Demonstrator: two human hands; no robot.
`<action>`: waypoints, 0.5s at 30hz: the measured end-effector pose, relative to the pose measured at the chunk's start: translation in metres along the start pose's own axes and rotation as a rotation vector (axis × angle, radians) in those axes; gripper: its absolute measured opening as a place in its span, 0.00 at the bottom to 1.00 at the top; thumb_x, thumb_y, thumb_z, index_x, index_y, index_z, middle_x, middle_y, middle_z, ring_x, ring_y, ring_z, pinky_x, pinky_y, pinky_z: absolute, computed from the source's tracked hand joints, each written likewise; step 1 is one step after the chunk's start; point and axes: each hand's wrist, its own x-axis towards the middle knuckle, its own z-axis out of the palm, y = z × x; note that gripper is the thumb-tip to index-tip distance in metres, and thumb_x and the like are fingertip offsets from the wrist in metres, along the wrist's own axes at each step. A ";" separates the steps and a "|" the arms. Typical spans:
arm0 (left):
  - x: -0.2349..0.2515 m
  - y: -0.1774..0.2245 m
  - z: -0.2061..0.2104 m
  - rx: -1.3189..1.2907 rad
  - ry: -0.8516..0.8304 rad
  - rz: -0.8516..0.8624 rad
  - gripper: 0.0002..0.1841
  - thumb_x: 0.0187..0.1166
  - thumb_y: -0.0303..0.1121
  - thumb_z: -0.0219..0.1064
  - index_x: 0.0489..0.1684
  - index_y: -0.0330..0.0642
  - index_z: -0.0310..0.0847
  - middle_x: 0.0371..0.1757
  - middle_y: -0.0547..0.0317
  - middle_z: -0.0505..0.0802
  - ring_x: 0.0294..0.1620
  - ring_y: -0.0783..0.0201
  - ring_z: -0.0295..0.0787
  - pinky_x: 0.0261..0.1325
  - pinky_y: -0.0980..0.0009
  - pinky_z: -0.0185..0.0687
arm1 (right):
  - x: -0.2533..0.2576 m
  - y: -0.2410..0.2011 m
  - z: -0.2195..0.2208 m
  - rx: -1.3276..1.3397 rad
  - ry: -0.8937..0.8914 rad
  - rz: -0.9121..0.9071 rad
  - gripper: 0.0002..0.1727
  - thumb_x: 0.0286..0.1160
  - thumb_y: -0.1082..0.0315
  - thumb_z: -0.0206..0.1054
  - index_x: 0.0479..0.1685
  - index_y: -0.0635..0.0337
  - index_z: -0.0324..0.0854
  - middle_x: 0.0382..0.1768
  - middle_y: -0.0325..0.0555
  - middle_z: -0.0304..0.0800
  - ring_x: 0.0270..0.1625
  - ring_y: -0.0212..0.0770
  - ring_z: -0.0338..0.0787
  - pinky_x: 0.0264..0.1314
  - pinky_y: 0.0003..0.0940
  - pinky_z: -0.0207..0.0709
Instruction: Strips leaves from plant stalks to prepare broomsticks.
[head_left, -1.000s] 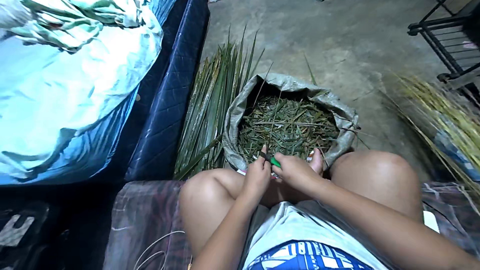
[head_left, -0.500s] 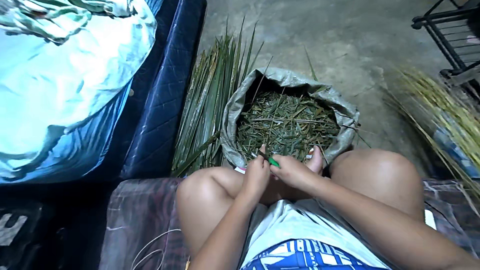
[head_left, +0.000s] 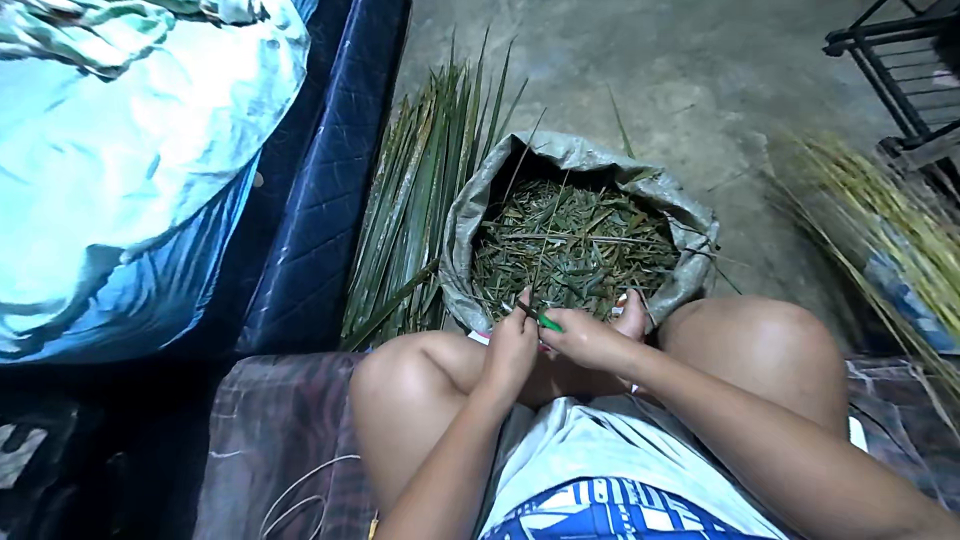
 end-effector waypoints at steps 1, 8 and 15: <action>0.001 0.000 0.000 0.000 0.000 0.002 0.27 0.93 0.30 0.43 0.91 0.42 0.61 0.55 0.39 0.91 0.51 0.51 0.88 0.61 0.54 0.80 | 0.002 0.001 0.001 -0.045 0.022 -0.003 0.16 0.93 0.60 0.53 0.52 0.64 0.79 0.41 0.55 0.82 0.44 0.49 0.83 0.49 0.50 0.76; 0.000 0.000 0.004 -0.008 -0.048 0.021 0.26 0.96 0.35 0.41 0.92 0.43 0.58 0.40 0.53 0.91 0.34 0.64 0.84 0.45 0.66 0.81 | 0.031 0.008 -0.026 -0.316 0.327 0.209 0.20 0.93 0.58 0.53 0.69 0.63 0.78 0.60 0.66 0.89 0.67 0.66 0.88 0.66 0.66 0.77; -0.002 -0.003 0.003 -0.053 0.008 0.052 0.22 0.95 0.32 0.44 0.80 0.36 0.73 0.41 0.54 0.90 0.34 0.67 0.83 0.44 0.67 0.80 | 0.003 0.003 -0.010 -0.044 0.082 0.025 0.18 0.93 0.58 0.54 0.55 0.65 0.80 0.43 0.56 0.84 0.46 0.51 0.85 0.52 0.53 0.76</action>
